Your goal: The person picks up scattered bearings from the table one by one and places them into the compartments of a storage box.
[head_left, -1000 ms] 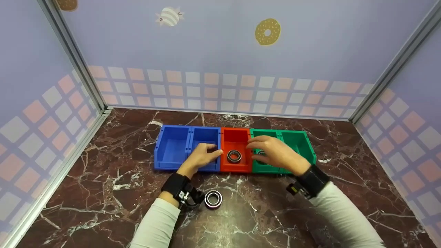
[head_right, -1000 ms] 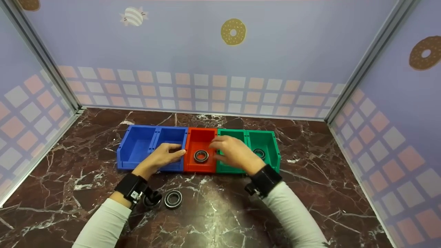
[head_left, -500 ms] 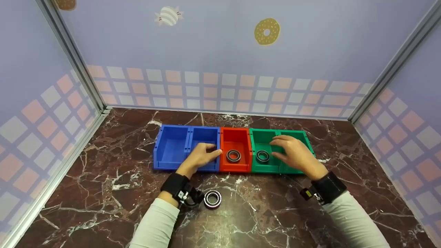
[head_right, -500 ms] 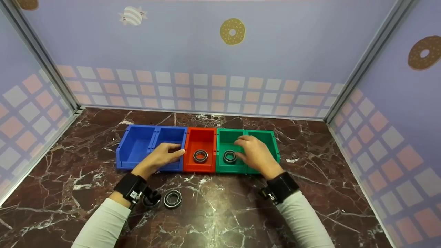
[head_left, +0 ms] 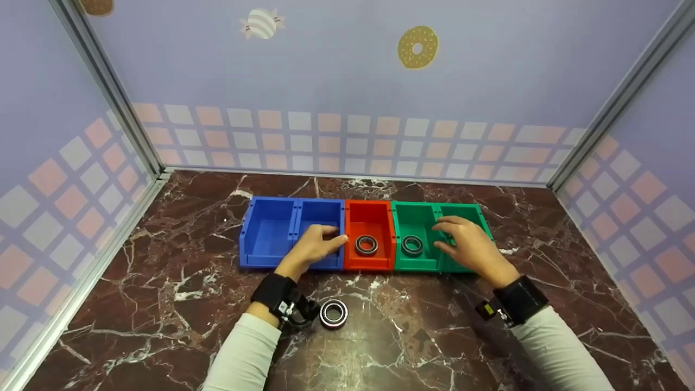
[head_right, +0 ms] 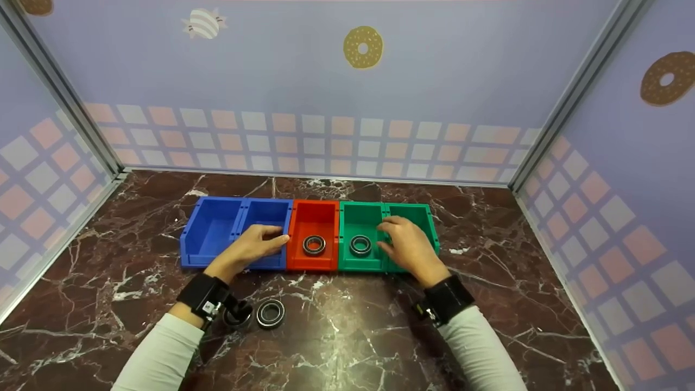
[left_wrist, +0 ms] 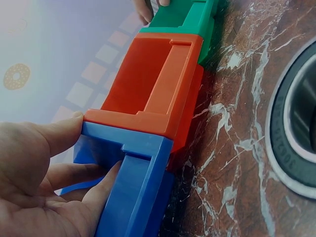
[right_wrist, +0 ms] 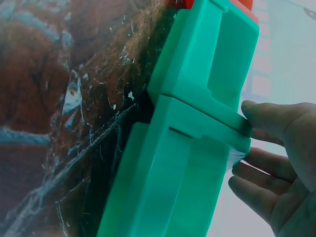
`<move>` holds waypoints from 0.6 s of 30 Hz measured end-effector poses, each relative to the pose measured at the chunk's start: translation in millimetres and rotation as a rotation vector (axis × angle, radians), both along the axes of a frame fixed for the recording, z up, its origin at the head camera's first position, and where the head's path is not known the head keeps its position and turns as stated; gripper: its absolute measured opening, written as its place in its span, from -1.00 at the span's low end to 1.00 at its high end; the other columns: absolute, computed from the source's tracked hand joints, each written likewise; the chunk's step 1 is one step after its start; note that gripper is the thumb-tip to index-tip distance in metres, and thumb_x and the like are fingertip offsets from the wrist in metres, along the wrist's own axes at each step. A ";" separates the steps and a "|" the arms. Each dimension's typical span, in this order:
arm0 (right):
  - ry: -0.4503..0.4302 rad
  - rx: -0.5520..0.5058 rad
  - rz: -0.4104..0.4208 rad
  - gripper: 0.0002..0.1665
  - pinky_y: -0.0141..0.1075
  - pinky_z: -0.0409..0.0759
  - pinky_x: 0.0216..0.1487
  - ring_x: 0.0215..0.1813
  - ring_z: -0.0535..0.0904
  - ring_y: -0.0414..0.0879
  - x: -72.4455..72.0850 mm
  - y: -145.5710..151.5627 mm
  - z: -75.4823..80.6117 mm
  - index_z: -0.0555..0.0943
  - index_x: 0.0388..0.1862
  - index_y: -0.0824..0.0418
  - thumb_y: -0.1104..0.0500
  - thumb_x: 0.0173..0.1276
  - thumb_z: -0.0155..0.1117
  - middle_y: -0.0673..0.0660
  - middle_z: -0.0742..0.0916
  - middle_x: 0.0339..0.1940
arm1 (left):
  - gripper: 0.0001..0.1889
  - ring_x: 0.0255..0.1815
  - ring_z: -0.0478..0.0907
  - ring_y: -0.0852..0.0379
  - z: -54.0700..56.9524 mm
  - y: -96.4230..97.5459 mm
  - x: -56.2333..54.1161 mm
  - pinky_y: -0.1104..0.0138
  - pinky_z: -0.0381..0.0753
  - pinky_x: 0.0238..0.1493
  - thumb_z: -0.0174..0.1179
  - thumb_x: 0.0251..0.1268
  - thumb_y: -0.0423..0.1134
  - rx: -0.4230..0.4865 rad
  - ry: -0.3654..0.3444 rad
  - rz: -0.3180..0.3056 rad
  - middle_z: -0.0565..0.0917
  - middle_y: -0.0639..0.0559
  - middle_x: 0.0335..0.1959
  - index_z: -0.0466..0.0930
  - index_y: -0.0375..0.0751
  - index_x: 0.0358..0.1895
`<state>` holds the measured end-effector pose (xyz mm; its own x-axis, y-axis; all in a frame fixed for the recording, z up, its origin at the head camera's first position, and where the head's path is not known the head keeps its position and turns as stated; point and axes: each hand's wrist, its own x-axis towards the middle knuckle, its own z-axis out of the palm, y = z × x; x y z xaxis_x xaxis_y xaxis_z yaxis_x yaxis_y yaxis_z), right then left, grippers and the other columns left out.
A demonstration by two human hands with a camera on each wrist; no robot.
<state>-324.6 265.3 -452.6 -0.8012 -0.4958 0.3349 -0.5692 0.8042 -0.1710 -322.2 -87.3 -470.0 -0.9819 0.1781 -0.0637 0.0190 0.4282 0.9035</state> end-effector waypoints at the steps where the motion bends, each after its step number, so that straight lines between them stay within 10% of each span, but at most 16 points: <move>1: 0.001 -0.004 -0.001 -0.58 0.02 0.61 0.17 0.17 0.62 0.19 0.7 0.2 -0.2 0.67 0.07 0.25 0.14 0.25 0.44 0.28 0.67 0.16 | -0.48 0.33 0.45 -0.20 0.0 0.2 -0.2 0.06 0.44 0.38 0.23 0.36 -0.20 -0.004 0.008 -0.003 0.51 -0.37 0.29 0.48 -0.51 0.25; 18: -0.010 -0.185 -0.126 -0.60 -0.05 0.71 -0.06 0.00 0.69 0.17 9.2 -4.1 -13.3 0.69 0.05 0.33 0.18 0.27 0.42 0.31 0.70 0.10 | -0.42 0.17 0.54 -0.06 1.9 0.2 -0.7 0.10 0.49 0.34 0.22 0.38 -0.13 0.009 -0.081 0.011 0.53 -0.28 0.28 0.41 -0.43 0.34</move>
